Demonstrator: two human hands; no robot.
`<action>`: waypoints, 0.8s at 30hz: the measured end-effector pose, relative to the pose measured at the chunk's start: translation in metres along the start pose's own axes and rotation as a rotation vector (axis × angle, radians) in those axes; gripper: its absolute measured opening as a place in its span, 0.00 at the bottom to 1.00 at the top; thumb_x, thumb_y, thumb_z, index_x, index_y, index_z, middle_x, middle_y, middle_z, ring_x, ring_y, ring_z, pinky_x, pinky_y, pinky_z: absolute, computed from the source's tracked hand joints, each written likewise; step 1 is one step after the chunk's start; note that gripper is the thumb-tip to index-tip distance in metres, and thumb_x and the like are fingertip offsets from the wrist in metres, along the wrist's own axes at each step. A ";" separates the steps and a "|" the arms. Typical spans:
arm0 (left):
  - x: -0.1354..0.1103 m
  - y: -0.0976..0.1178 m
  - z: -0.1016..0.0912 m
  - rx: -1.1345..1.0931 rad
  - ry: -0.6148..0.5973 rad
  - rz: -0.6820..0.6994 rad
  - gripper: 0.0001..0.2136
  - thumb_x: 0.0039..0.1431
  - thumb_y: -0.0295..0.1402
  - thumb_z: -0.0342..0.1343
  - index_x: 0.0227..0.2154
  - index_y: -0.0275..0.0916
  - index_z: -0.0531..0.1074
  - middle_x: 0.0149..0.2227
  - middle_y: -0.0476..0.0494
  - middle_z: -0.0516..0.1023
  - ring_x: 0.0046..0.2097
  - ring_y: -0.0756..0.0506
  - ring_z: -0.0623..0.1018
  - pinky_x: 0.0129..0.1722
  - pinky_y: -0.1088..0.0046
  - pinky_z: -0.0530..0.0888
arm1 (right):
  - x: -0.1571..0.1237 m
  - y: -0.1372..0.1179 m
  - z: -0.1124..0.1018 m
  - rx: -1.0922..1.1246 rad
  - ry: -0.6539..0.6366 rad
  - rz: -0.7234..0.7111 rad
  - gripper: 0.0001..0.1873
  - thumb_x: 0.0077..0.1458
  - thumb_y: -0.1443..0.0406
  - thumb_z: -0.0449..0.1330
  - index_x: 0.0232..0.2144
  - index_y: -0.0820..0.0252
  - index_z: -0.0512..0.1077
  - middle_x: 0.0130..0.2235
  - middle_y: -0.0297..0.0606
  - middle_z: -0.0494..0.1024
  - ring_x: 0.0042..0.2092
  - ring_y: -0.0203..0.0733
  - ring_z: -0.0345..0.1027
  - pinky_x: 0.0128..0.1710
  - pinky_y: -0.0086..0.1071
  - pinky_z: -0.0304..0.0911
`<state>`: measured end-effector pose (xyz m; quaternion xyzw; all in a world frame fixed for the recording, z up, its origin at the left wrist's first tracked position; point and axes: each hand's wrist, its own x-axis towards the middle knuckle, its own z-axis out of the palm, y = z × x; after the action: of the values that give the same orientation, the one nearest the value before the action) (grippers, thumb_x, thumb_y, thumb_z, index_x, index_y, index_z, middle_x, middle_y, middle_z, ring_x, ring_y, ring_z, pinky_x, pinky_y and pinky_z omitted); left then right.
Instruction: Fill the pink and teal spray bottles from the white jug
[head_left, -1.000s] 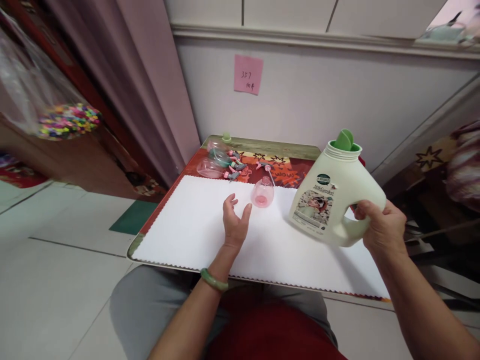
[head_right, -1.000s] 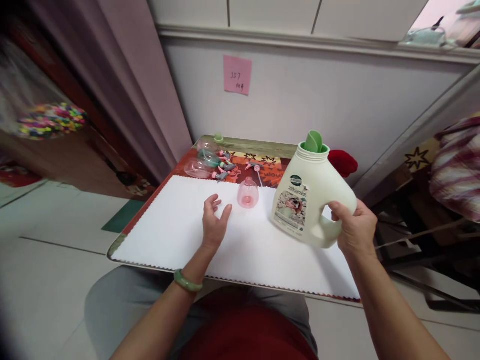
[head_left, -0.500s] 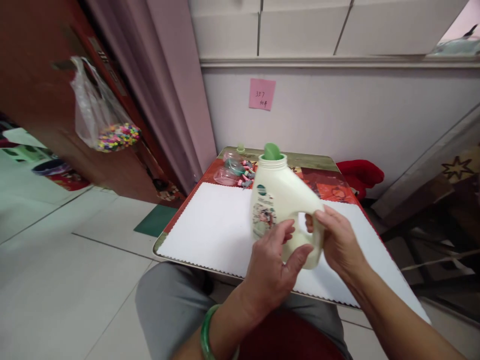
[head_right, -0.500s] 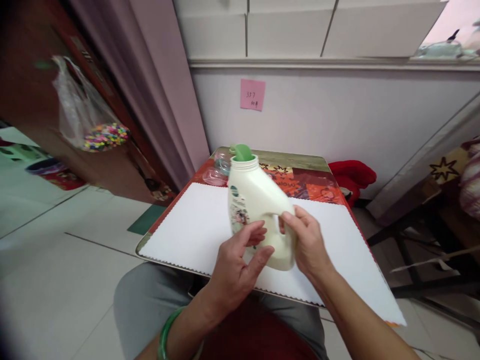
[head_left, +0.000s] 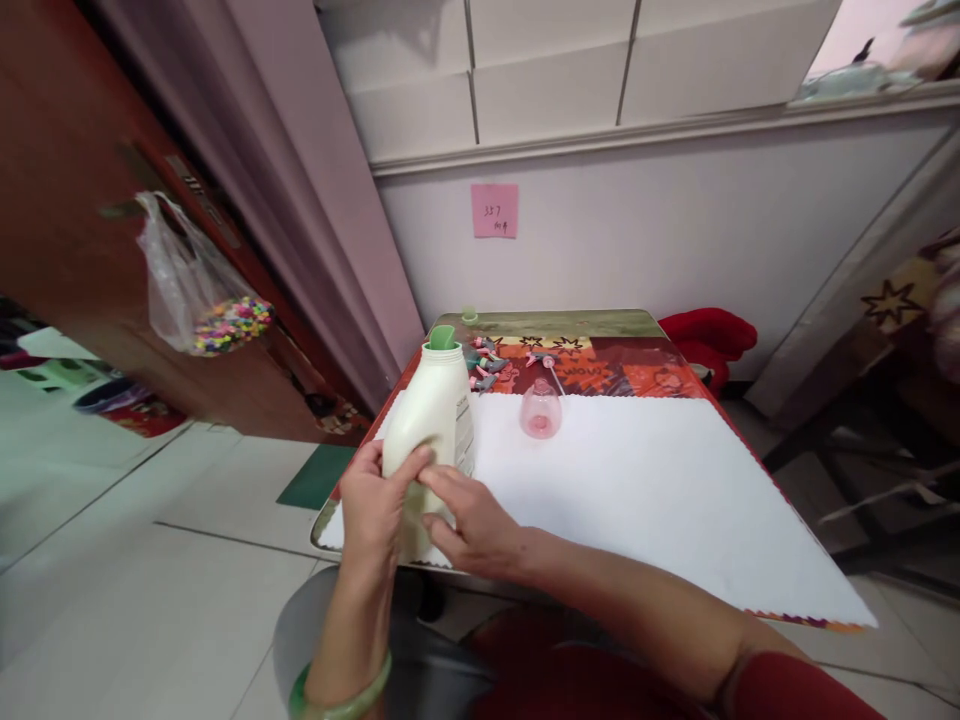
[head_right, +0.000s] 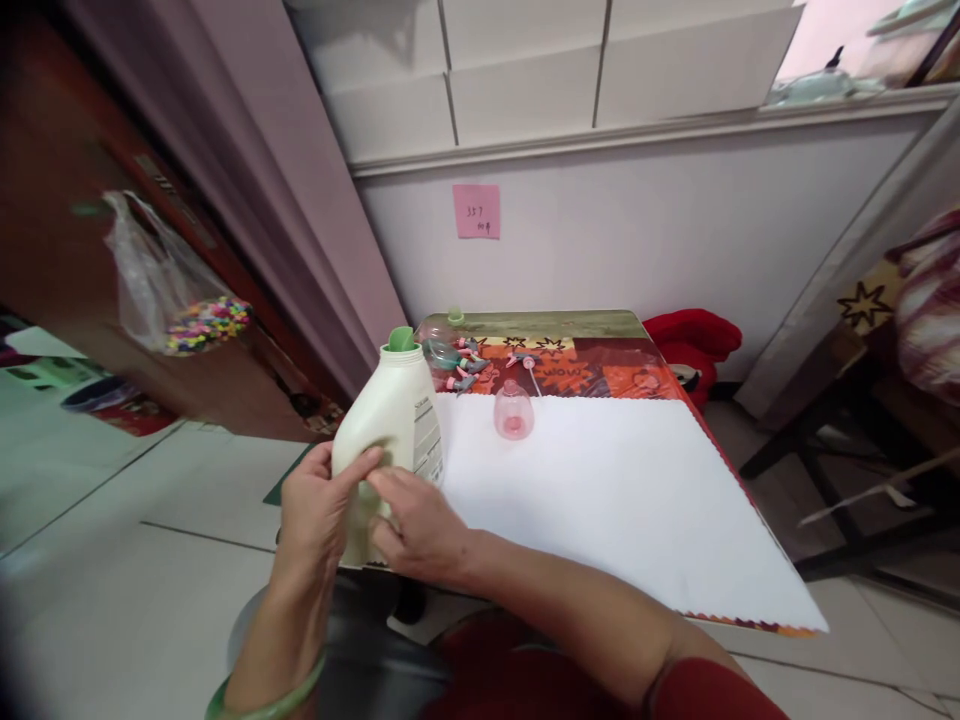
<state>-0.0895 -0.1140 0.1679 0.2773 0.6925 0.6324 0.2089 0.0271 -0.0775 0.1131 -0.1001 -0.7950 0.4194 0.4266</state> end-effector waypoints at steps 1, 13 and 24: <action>0.003 -0.004 -0.005 0.016 0.008 0.007 0.23 0.36 0.43 0.71 0.35 0.37 0.73 0.30 0.50 0.78 0.29 0.47 0.74 0.31 0.71 0.72 | -0.004 0.003 -0.011 -0.032 0.025 -0.015 0.21 0.57 0.68 0.57 0.53 0.54 0.70 0.49 0.42 0.79 0.51 0.47 0.74 0.54 0.41 0.70; 0.017 -0.036 -0.036 0.405 0.166 0.200 0.11 0.44 0.40 0.62 0.28 0.41 0.71 0.24 0.54 0.70 0.28 0.47 0.68 0.31 0.71 0.66 | -0.015 0.134 -0.126 -0.473 0.521 0.670 0.60 0.34 0.48 0.75 0.64 0.58 0.53 0.67 0.55 0.62 0.65 0.61 0.60 0.61 0.52 0.60; 0.017 -0.075 -0.062 0.470 0.367 0.073 0.23 0.40 0.44 0.66 0.41 0.42 0.72 0.32 0.50 0.76 0.35 0.43 0.73 0.37 0.66 0.70 | -0.019 0.148 -0.136 -0.541 0.580 0.753 0.53 0.40 0.50 0.72 0.63 0.53 0.53 0.62 0.49 0.71 0.59 0.59 0.69 0.53 0.48 0.66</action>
<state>-0.1510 -0.1538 0.1012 0.2240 0.8356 0.5015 -0.0125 0.1130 0.0845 0.0291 -0.5957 -0.6334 0.2788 0.4076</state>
